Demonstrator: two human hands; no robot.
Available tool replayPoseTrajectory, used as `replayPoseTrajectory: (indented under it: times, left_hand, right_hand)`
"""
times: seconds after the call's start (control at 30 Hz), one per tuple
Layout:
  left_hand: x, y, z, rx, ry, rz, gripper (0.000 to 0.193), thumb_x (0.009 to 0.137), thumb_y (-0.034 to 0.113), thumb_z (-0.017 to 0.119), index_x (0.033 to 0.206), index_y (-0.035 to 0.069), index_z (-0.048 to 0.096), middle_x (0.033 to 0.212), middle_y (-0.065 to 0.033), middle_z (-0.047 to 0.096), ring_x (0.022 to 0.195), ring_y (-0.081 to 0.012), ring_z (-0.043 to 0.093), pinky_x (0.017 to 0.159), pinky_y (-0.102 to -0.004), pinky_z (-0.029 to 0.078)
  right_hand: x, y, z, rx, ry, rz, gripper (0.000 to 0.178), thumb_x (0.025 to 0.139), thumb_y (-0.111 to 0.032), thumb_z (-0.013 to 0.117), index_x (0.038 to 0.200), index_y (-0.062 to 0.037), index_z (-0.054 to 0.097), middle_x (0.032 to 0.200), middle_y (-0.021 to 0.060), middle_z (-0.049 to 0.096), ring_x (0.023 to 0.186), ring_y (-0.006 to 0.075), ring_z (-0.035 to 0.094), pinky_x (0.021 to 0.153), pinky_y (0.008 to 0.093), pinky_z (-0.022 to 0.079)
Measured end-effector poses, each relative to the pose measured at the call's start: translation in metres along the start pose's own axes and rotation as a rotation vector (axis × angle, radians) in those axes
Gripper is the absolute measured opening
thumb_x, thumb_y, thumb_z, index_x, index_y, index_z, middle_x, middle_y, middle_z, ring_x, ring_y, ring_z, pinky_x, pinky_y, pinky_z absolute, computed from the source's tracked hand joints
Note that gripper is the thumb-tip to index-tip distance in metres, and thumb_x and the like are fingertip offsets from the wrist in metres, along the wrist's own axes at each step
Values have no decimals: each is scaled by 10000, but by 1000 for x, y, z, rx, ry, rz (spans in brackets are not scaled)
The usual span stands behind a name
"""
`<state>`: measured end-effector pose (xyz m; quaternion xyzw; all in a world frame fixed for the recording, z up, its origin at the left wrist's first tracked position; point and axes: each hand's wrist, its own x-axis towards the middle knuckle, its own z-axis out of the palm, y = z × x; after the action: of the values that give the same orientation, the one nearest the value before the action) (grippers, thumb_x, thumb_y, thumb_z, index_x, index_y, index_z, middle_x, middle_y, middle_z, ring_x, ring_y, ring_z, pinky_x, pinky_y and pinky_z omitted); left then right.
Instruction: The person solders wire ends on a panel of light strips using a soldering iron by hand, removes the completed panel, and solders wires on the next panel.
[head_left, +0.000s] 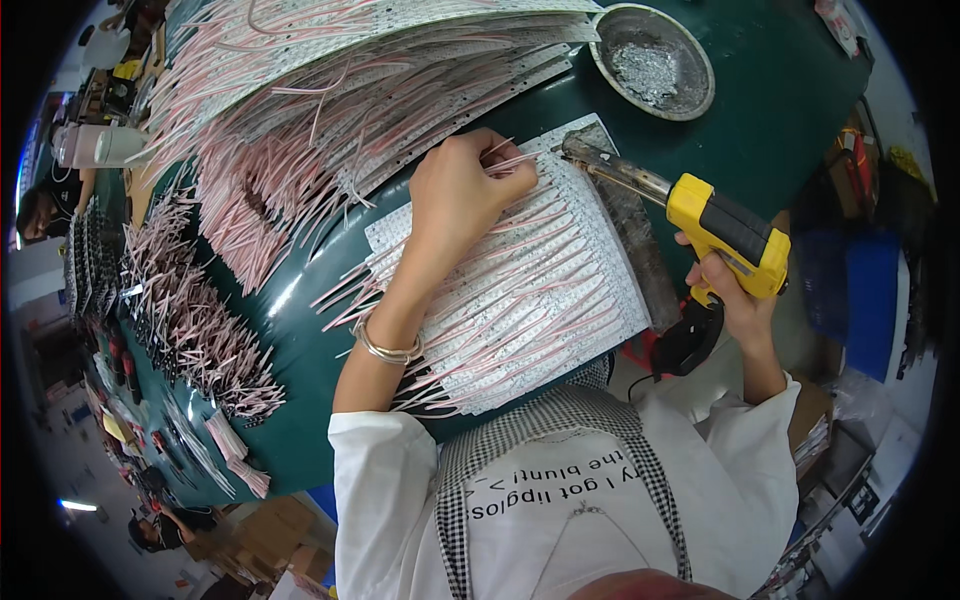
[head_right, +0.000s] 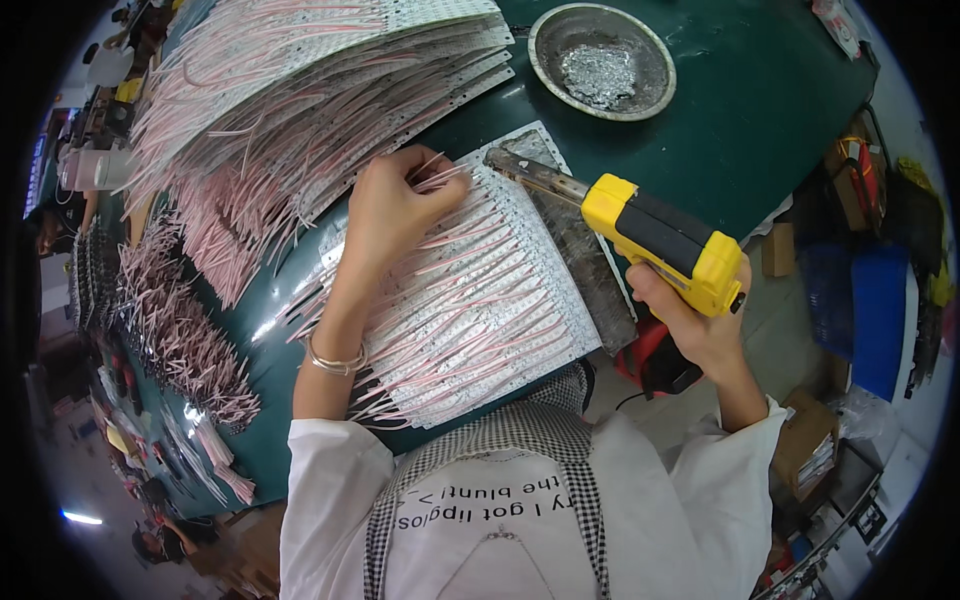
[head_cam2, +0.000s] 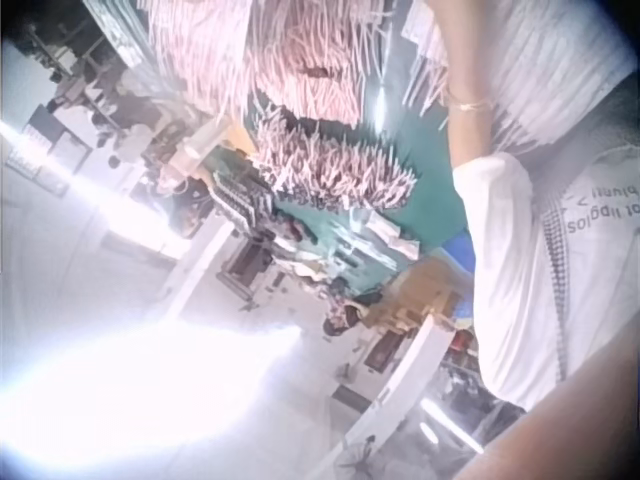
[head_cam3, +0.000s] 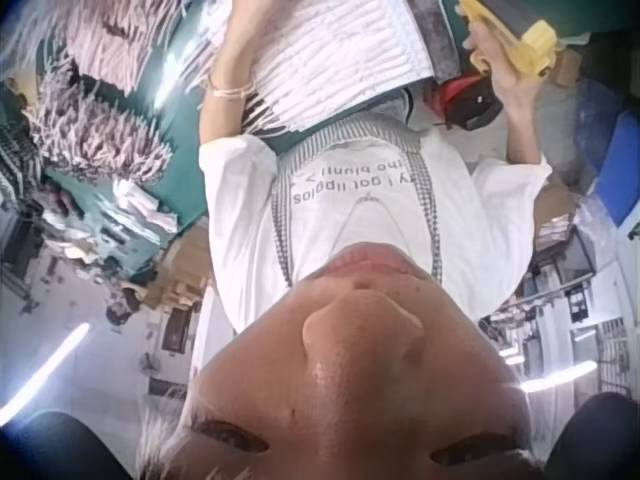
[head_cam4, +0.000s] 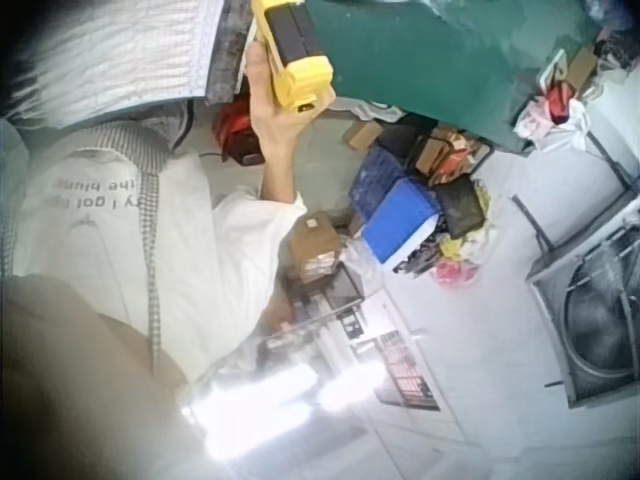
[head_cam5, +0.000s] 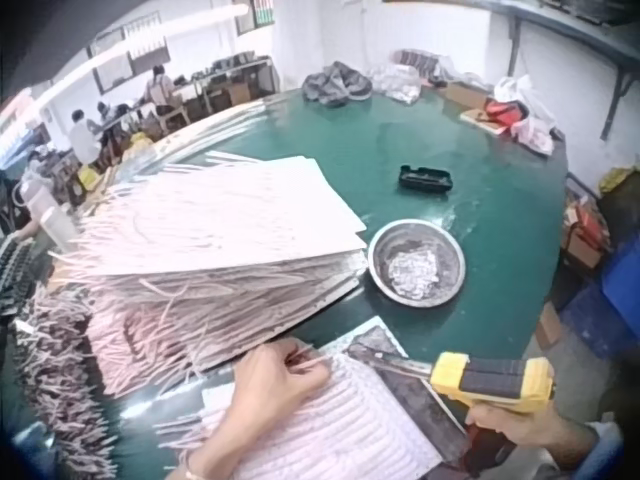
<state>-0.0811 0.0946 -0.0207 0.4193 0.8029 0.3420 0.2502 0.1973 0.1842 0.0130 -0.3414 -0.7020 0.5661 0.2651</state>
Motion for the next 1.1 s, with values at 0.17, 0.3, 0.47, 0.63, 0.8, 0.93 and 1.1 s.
replayPoseTrajectory:
  times: [0.17, 0.3, 0.47, 0.63, 0.8, 0.93, 1.1]
  left_hand:
    - [0, 2, -2, 4, -6, -15, 349, 723, 317, 712, 850, -8, 708, 736, -109, 702, 676, -178, 674, 681, -283, 506]
    - [1, 5, -2, 6, -18, -30, 343, 720, 311, 710, 846, -7, 706, 732, -105, 700, 678, -176, 675, 680, -279, 504]
    - [1, 6, -2, 13, -10, -37, 333, 721, 306, 712, 843, -3, 706, 726, -96, 698, 672, -174, 672, 672, -277, 499]
    - [-1, 8, -3, 12, -23, -42, 333, 724, 309, 710, 843, -2, 706, 723, -96, 697, 669, -177, 672, 669, -278, 498]
    - [-1, 7, -1, 24, -23, -34, 336, 723, 310, 712, 843, -4, 704, 726, -97, 699, 671, -178, 673, 670, -279, 498]
    - [-2, 3, 0, 9, 8, -6, 343, 728, 315, 717, 848, -6, 704, 733, -99, 701, 668, -172, 668, 671, -278, 497]
    - [0, 2, 1, 28, 13, 9, 349, 736, 318, 719, 856, -10, 706, 732, -95, 698, 661, -157, 657, 675, -276, 495]
  right_hand:
    - [8, 3, 0, -77, -12, 15, 313, 786, -52, 760, 1086, 1, 691, 1020, 82, 712, 879, 143, 670, 794, 267, 523]
    - [10, 1, -1, -79, -24, 48, 328, 782, -54, 763, 1096, 3, 687, 1013, 88, 711, 859, 140, 668, 782, 264, 524]
    - [8, 3, -2, -61, -41, 46, 332, 789, -37, 753, 1107, 15, 673, 1006, 108, 709, 823, 135, 663, 719, 254, 531]
    - [-1, 12, -5, 113, -56, 23, 396, 837, -1, 697, 1219, 13, 598, 1021, 163, 695, 755, 140, 655, 626, 252, 541]
    - [-8, 17, -7, 149, -10, -31, 415, 879, -63, 668, 1271, 8, 551, 1062, 193, 679, 706, 151, 659, 626, 258, 547]
    - [-29, 16, -11, 250, 97, 17, 409, 924, -155, 621, 1284, 11, 522, 1051, 202, 677, 657, 169, 653, 585, 247, 521]
    - [-69, 27, -9, 357, 349, 83, 391, 942, -229, 583, 1213, 43, 514, 987, 180, 670, 575, 169, 597, 498, 253, 462]
